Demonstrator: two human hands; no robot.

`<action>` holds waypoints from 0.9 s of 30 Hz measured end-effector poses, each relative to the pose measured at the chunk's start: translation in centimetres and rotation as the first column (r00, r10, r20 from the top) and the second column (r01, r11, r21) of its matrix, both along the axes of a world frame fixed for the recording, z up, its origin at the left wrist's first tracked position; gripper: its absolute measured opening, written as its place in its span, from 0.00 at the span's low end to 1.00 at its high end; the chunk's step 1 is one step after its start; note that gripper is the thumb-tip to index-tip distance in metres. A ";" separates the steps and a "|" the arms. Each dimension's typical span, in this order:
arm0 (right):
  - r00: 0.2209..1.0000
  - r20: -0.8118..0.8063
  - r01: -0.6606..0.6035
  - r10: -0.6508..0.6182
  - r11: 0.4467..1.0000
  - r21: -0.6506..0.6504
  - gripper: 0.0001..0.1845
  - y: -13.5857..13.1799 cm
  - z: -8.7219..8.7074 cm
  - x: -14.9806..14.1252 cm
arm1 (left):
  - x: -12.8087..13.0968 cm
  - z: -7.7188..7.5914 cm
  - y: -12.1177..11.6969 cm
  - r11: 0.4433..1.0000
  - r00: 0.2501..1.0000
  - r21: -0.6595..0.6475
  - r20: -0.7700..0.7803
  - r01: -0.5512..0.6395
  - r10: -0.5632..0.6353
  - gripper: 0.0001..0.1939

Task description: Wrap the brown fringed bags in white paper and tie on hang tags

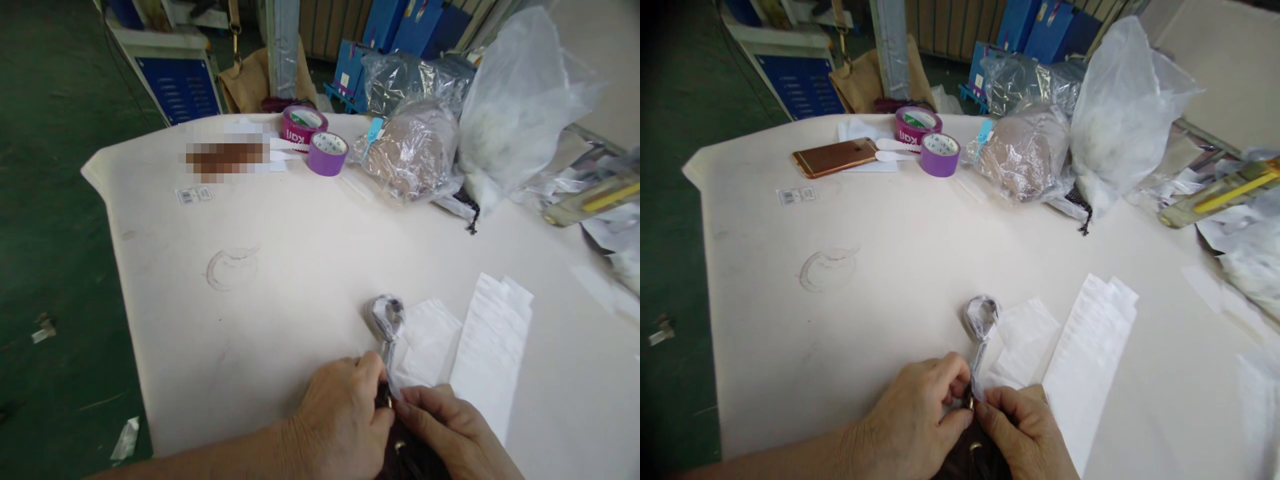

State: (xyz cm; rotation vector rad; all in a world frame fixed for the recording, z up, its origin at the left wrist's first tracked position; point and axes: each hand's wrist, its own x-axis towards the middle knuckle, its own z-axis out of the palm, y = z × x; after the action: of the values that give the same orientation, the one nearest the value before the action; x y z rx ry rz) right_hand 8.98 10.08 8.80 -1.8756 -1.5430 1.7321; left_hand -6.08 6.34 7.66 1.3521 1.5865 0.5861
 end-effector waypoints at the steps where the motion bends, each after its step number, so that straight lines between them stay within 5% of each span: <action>1: 1.000 -0.003 -0.001 0.001 1.000 0.012 0.16 -0.1 0.0 -0.1 | 0.2 0.0 0.0 0.999 0.999 -0.031 0.016 -0.035 0.036 0.09; 10: 1.000 -0.020 -0.023 0.023 0.999 0.026 0.14 0.1 0.0 -0.3 | 1.0 0.0 -0.1 0.981 0.991 -0.154 0.033 -0.121 0.127 0.09; 21: 0.992 -0.069 -0.108 0.110 0.994 0.028 0.13 0.5 -0.3 0.2 | 2.3 0.0 -0.3 0.992 0.973 -0.086 -0.217 -0.095 0.074 0.07; 27: 0.949 -0.103 -0.290 0.298 0.953 0.088 0.12 1.7 -0.7 0.7 | 2.8 -0.5 -0.8 0.998 0.944 -0.016 -0.325 -0.060 0.051 0.08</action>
State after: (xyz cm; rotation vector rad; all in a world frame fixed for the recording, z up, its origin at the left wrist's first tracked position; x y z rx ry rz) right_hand 9.71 11.78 8.07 -1.5438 -1.8897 1.8349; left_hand -3.25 5.52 7.16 1.4433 1.8948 0.3876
